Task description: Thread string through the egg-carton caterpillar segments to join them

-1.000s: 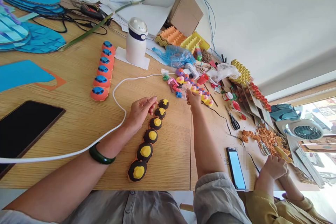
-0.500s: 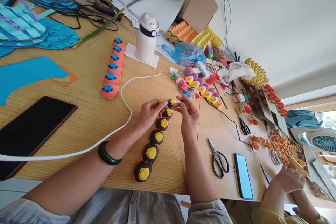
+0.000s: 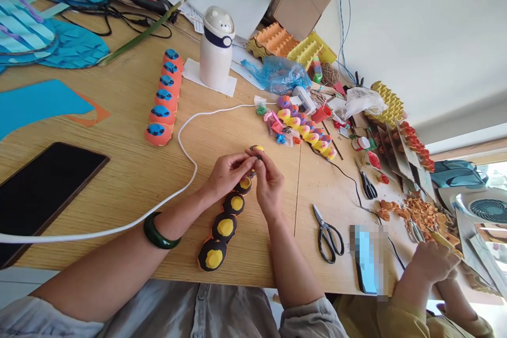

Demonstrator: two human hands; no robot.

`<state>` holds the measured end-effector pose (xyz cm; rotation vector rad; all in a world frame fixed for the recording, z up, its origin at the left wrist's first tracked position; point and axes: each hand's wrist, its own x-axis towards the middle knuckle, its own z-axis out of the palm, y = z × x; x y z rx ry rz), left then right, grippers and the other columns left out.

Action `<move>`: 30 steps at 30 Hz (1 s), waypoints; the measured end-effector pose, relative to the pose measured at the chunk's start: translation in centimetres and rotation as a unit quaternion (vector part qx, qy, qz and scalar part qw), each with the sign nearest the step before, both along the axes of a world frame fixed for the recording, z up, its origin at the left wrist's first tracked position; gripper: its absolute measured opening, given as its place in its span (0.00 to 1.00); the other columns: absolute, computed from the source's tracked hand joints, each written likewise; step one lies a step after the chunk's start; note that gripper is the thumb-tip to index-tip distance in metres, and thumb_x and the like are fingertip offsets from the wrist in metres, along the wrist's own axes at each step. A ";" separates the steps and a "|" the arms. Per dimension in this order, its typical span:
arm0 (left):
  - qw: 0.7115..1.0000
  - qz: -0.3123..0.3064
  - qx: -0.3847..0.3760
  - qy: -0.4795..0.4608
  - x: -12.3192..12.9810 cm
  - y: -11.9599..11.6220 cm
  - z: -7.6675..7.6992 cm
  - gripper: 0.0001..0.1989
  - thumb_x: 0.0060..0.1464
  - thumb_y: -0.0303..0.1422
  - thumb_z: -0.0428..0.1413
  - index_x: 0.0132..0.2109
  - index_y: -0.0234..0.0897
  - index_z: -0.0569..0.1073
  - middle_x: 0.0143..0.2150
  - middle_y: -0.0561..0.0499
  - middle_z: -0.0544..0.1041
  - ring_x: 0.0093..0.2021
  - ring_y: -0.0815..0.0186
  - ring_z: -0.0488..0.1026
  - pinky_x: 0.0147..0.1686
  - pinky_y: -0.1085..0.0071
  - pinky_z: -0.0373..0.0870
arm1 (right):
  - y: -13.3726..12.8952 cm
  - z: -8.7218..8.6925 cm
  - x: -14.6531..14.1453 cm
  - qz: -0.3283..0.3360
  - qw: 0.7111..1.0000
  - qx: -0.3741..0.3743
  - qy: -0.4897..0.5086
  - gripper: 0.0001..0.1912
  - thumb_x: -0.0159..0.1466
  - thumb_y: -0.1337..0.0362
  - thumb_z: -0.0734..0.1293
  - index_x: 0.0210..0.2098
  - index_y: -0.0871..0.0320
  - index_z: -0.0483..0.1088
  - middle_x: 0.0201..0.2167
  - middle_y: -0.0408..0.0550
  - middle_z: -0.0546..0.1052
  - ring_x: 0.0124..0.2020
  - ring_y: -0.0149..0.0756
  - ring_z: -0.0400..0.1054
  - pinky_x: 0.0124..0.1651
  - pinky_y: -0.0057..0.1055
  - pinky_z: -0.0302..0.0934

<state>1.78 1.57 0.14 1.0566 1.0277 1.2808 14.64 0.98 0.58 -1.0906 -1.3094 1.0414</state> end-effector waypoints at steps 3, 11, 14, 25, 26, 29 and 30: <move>1.000 0.001 0.004 -0.005 -0.1 0.0 -0.2 0.23 0.53 0.53 0.63 0.27 0.36 0.75 0.22 0.54 0.69 0.24 0.70 0.66 0.24 0.75 0.64 | 0.1 0.0 0.1 0.000 0.998 -0.011 0.054 0.14 0.70 0.55 0.67 0.50 0.53 0.80 0.49 0.49 0.86 0.53 0.40 0.80 0.60 0.43 0.74; 0.996 0.076 0.006 -0.044 -0.2 0.4 -0.9 0.18 0.60 0.46 0.61 0.33 0.34 0.79 0.24 0.54 0.72 0.25 0.72 0.68 0.26 0.77 0.68 | 0.8 0.0 0.7 0.029 0.982 -0.064 0.177 0.18 0.70 0.51 0.66 0.51 0.54 0.79 0.52 0.50 0.85 0.53 0.44 0.81 0.55 0.48 0.77; 0.996 0.042 -0.016 -0.076 0.0 0.1 -0.5 0.21 0.59 0.50 0.61 0.35 0.34 0.80 0.27 0.52 0.76 0.26 0.70 0.73 0.29 0.74 0.74 | 0.6 -0.2 0.6 0.036 0.989 -0.041 0.135 0.18 0.72 0.52 0.64 0.55 0.51 0.78 0.55 0.49 0.83 0.57 0.44 0.78 0.58 0.48 0.75; 0.991 0.046 -0.063 -0.113 0.2 0.2 -0.3 0.23 0.50 0.48 0.69 0.42 0.32 0.81 0.35 0.47 0.85 0.32 0.63 0.81 0.39 0.65 0.82 | 0.3 -0.8 0.6 0.072 0.995 0.022 0.067 0.26 0.76 0.47 0.54 0.64 0.47 0.70 0.65 0.48 0.76 0.68 0.42 0.69 0.68 0.52 0.66; 0.990 0.061 -0.056 -0.115 0.1 0.3 -0.4 0.24 0.50 0.48 0.69 0.43 0.31 0.81 0.36 0.46 0.85 0.34 0.62 0.82 0.41 0.65 0.82 | 0.3 -0.7 0.6 0.065 0.995 0.023 0.078 0.29 0.75 0.45 0.51 0.65 0.48 0.69 0.64 0.49 0.77 0.67 0.44 0.70 0.67 0.54 0.66; 0.990 0.083 -0.029 -0.114 0.1 0.3 -0.4 0.24 0.53 0.49 0.67 0.45 0.31 0.81 0.38 0.45 0.85 0.38 0.61 0.83 0.44 0.64 0.82 | 0.3 -0.8 0.5 0.058 0.996 0.035 0.058 0.33 0.75 0.43 0.46 0.68 0.50 0.65 0.63 0.52 0.78 0.67 0.45 0.70 0.69 0.57 0.63; 0.991 0.078 -0.024 -0.109 0.1 0.2 -0.4 0.24 0.54 0.50 0.67 0.44 0.31 0.82 0.38 0.44 0.85 0.38 0.60 0.83 0.44 0.65 0.82 | 0.2 -0.9 0.5 0.058 0.997 0.044 0.038 0.33 0.76 0.44 0.45 0.69 0.50 0.63 0.63 0.52 0.78 0.67 0.44 0.70 0.70 0.58 0.61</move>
